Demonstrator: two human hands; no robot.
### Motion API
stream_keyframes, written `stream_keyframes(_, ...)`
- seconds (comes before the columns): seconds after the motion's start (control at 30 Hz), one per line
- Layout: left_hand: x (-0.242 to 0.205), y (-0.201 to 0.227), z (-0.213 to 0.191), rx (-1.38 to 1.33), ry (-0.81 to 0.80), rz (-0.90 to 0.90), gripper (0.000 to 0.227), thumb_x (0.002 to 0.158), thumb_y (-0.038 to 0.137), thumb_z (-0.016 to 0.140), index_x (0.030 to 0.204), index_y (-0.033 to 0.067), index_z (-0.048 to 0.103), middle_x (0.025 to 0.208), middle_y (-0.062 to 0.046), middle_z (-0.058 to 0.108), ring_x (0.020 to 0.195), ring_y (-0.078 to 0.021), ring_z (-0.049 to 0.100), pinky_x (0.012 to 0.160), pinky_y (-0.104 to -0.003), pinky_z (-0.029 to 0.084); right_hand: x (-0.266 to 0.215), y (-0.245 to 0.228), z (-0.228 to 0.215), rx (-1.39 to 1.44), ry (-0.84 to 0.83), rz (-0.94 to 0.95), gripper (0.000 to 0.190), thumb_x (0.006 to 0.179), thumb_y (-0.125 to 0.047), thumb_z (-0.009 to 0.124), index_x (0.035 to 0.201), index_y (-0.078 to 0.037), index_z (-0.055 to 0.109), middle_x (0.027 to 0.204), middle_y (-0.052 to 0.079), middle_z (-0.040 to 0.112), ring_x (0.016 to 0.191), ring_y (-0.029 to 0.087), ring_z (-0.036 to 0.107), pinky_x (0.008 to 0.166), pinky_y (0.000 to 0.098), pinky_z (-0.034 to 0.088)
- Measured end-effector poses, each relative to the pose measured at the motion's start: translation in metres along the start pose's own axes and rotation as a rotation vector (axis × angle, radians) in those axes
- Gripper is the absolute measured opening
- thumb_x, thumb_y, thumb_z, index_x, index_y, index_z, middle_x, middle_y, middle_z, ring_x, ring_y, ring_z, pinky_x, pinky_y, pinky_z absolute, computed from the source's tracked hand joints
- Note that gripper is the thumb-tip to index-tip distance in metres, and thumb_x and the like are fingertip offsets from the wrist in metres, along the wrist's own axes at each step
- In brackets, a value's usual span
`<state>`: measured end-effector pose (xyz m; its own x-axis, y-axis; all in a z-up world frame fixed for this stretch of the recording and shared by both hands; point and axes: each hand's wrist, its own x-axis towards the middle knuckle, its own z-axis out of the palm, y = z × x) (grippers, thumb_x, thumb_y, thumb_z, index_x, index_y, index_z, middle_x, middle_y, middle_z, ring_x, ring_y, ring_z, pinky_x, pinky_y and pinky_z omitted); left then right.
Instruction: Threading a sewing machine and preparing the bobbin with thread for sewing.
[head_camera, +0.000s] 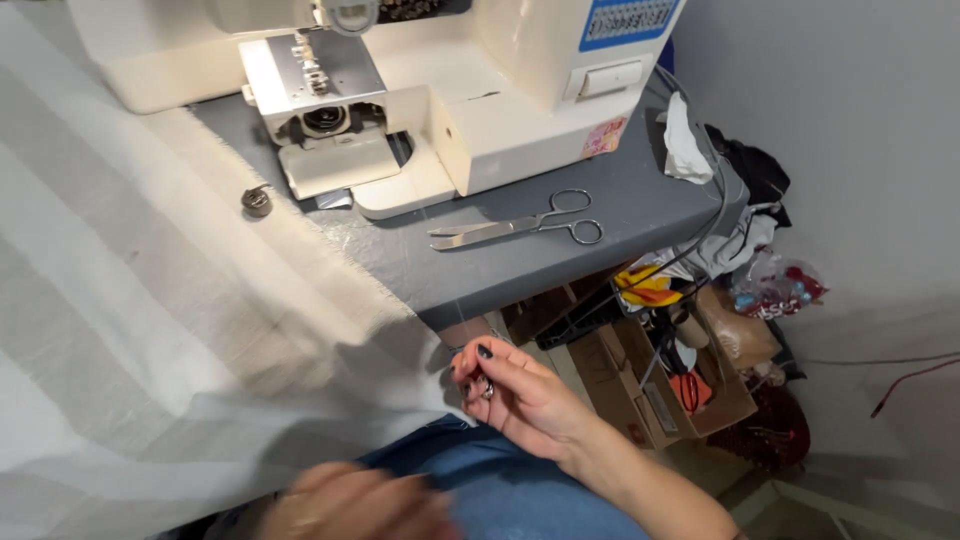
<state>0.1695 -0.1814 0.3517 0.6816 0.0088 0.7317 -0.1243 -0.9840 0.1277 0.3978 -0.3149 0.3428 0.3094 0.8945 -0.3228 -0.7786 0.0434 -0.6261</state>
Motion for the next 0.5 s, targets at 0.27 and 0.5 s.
stream_keyframes(0.27,0.056,0.016,0.056,0.091,0.069,-0.008,0.023,0.099,0.02,0.075,0.12,0.0109,0.07,0.109,-0.002,0.065,0.082,-0.0188,0.061,0.068,-0.038,0.052,-0.008,0.009,-0.012,-0.049,-0.057,0.079,0.017,0.101,-0.024,0.062,0.102,-0.007,0.057,0.102,0.006,0.06,0.083,0.013,0.059,0.071,0.0271,0.049)
stream_keyframes(0.5,0.056,0.019,0.055,0.244,0.042,-0.028,0.019,0.102,0.011,0.062,0.118,0.0095,0.072,0.111,-0.003,0.071,0.075,-0.0175,0.061,0.067,-0.034,0.05,-0.005,0.02,-0.004,0.079,-0.018,0.198,0.013,0.108,-0.021,0.052,0.103,-0.011,0.058,0.09,0.0,0.058,0.081,0.01,0.058,0.079,0.0269,0.053)
